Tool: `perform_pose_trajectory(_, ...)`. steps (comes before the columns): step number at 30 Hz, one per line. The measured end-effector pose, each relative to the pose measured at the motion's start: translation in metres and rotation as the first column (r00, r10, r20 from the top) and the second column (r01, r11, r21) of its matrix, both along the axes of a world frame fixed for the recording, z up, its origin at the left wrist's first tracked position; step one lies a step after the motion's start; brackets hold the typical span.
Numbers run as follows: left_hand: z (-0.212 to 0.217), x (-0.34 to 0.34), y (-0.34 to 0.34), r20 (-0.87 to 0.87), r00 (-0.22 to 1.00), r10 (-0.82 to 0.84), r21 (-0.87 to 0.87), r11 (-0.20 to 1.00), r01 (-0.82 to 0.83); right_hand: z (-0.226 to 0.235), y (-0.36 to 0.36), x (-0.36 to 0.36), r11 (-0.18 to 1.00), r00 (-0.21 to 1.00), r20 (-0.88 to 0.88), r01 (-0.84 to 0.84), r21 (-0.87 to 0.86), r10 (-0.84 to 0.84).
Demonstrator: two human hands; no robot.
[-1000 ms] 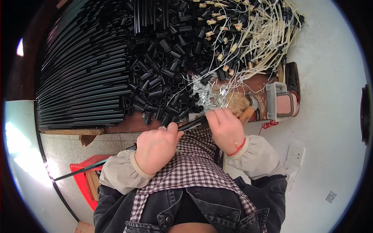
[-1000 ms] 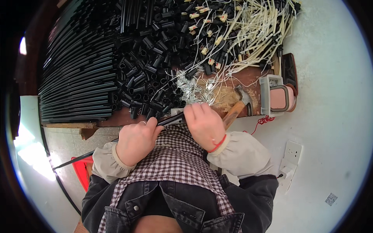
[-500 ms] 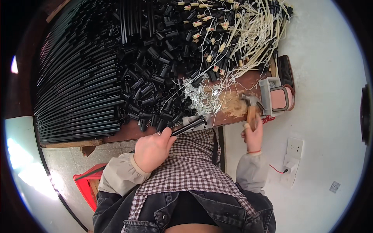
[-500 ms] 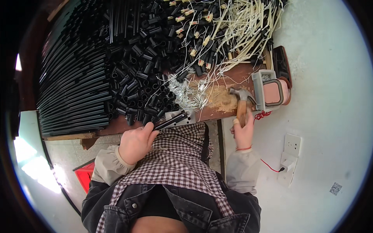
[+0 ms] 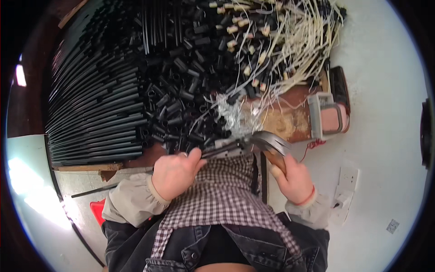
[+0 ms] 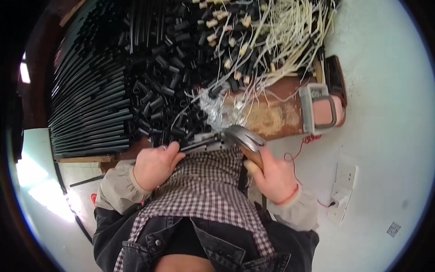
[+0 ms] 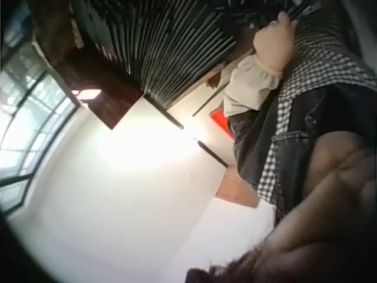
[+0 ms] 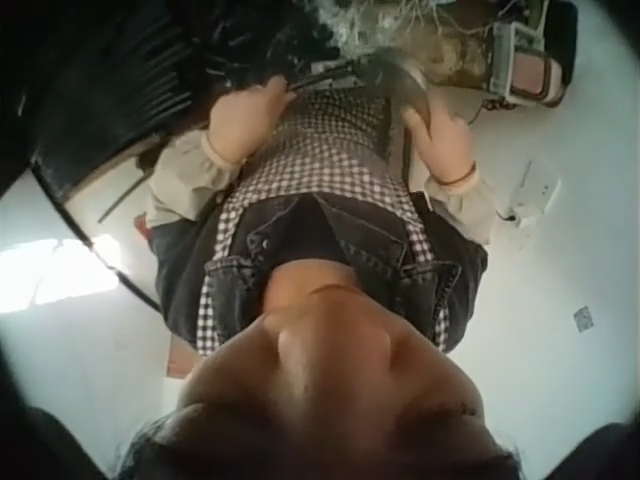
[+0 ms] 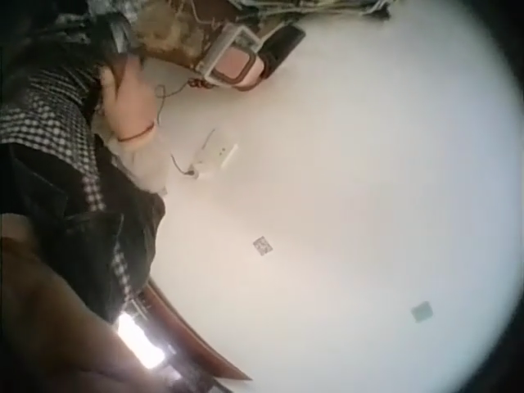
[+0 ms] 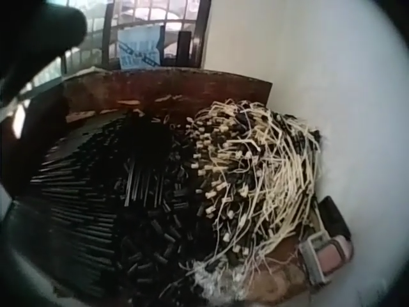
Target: Assembling black industrial tubes with white wiring and connectors using manual insertion and a hammer.
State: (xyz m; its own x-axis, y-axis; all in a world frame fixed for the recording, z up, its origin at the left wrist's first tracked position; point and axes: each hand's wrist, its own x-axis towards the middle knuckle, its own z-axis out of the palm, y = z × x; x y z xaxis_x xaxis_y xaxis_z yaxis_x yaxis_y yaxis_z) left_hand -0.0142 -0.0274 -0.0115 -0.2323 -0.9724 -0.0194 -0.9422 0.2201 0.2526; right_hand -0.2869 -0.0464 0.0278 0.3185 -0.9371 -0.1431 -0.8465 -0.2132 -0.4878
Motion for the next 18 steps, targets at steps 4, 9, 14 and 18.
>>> perform_pose_trajectory(4, -0.004, 0.006, 0.009, -0.019, 1.0, -0.004, -0.023, 1.0, 0.003, 0.002, -0.007, -0.03, 0.861, 0.767, 0.485, 0.171, 0.478, -0.421)
perform_pose_trajectory(9, 0.002, 0.022, -0.003, -0.604, 0.793, 0.078, 0.448, 0.856, 0.257, -0.037, -0.023, -0.067, 0.589, 0.461, 0.403, 0.396, 0.705, -0.791)
perform_pose_trajectory(14, 0.016, 0.009, -0.004, -0.735, 0.334, 0.59, 0.673, 0.576, 0.464, -0.006, -0.031, -0.003, 0.994, 0.999, 0.01, 0.044, -0.099, -0.043)
perform_pose_trajectory(18, -0.003, -0.006, 0.009, -0.928, 0.353, 0.121, 0.261, 0.886, 0.384, 0.002, -0.051, 0.062, 0.741, 0.402, 0.891, -0.66, 0.123, 0.211)
